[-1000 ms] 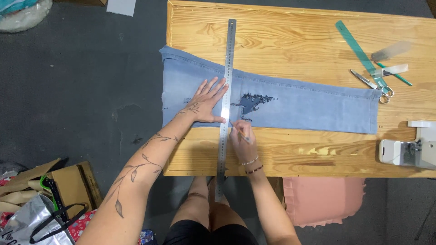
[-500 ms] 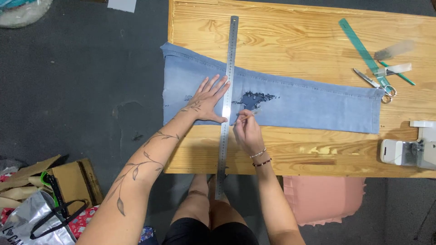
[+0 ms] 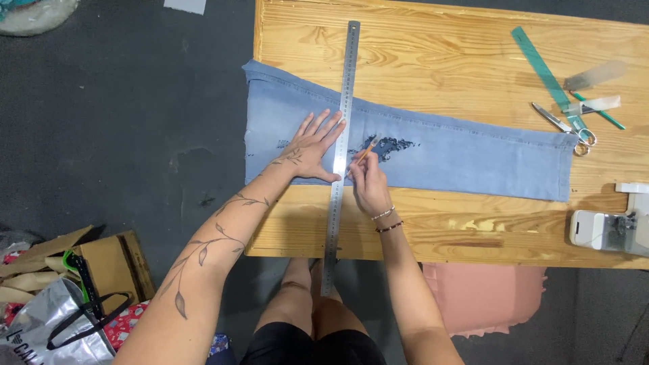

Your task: Measuring and marking denim fabric using a metal ruler and pencil on a workbench in preparation for cutting.

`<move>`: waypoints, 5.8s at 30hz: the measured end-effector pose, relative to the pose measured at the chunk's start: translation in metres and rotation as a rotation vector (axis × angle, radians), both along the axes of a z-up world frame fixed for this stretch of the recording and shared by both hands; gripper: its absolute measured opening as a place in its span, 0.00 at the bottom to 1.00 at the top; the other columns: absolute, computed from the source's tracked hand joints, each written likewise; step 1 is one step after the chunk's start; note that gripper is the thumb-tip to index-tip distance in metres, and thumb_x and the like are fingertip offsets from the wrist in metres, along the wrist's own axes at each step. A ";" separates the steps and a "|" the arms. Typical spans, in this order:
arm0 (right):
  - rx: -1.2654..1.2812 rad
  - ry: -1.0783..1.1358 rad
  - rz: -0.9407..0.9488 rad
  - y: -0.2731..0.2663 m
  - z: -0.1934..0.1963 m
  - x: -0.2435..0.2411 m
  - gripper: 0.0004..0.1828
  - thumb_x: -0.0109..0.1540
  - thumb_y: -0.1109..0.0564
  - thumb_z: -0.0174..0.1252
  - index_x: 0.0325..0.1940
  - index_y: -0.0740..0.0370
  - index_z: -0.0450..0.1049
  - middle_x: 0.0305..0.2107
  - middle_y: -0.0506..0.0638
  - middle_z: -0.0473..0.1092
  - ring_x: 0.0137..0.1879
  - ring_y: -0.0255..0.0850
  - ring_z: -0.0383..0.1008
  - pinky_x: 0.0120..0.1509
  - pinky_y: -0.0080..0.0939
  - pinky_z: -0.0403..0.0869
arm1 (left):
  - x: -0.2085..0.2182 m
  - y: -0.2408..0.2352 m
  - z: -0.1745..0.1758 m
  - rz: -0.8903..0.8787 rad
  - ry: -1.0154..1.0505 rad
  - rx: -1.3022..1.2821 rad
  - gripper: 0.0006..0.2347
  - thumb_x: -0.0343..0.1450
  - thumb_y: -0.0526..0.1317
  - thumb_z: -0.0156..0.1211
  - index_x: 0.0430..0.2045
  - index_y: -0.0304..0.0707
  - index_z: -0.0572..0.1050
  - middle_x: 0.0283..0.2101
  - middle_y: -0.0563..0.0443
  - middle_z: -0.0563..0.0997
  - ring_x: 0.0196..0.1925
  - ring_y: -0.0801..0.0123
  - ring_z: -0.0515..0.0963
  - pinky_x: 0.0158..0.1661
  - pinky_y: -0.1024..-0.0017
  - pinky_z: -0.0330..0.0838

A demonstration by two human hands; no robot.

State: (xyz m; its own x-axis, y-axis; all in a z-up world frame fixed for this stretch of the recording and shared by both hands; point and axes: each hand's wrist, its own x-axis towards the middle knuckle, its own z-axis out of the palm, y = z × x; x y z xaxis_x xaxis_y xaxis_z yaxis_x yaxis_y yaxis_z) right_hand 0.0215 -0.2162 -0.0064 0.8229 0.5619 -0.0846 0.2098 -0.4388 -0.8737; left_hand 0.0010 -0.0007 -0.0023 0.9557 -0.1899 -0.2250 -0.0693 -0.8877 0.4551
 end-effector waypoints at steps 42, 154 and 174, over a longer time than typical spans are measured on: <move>0.067 -0.374 -0.114 -0.013 -0.054 -0.027 0.08 0.68 0.52 0.57 0.39 0.56 0.68 0.28 0.46 0.75 0.35 0.41 0.79 0.40 0.38 0.78 | -0.001 0.001 -0.001 0.002 -0.007 -0.012 0.54 0.54 0.71 0.61 0.75 0.51 0.44 0.78 0.55 0.41 0.79 0.57 0.36 0.75 0.54 0.25; -0.281 -0.037 -0.244 -0.147 0.029 -0.004 0.11 0.62 0.51 0.62 0.37 0.58 0.69 0.34 0.56 0.66 0.46 0.60 0.73 0.47 0.57 0.74 | -0.069 -0.125 -0.061 1.833 0.052 -1.476 0.18 0.65 0.35 0.73 0.42 0.28 0.69 0.42 0.40 0.76 0.48 0.53 0.83 0.51 0.64 0.78; 0.008 0.838 -0.123 -0.052 -0.021 -0.140 0.23 0.67 0.40 0.55 0.23 0.54 0.67 0.10 0.48 0.67 0.15 0.35 0.64 0.19 0.30 0.65 | -0.074 -0.108 -0.041 1.601 0.311 -1.465 0.20 0.61 0.37 0.79 0.38 0.26 0.74 0.36 0.39 0.84 0.41 0.58 0.86 0.43 0.74 0.81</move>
State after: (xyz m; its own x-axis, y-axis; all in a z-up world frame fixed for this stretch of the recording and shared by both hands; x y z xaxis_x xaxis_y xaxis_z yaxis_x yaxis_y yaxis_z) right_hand -0.1188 -0.2684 -0.0271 0.5448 0.4758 -0.6905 -0.5578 -0.4092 -0.7221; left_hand -0.0731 -0.1088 -0.0436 0.4074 0.3694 -0.8352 0.3530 0.7798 0.5171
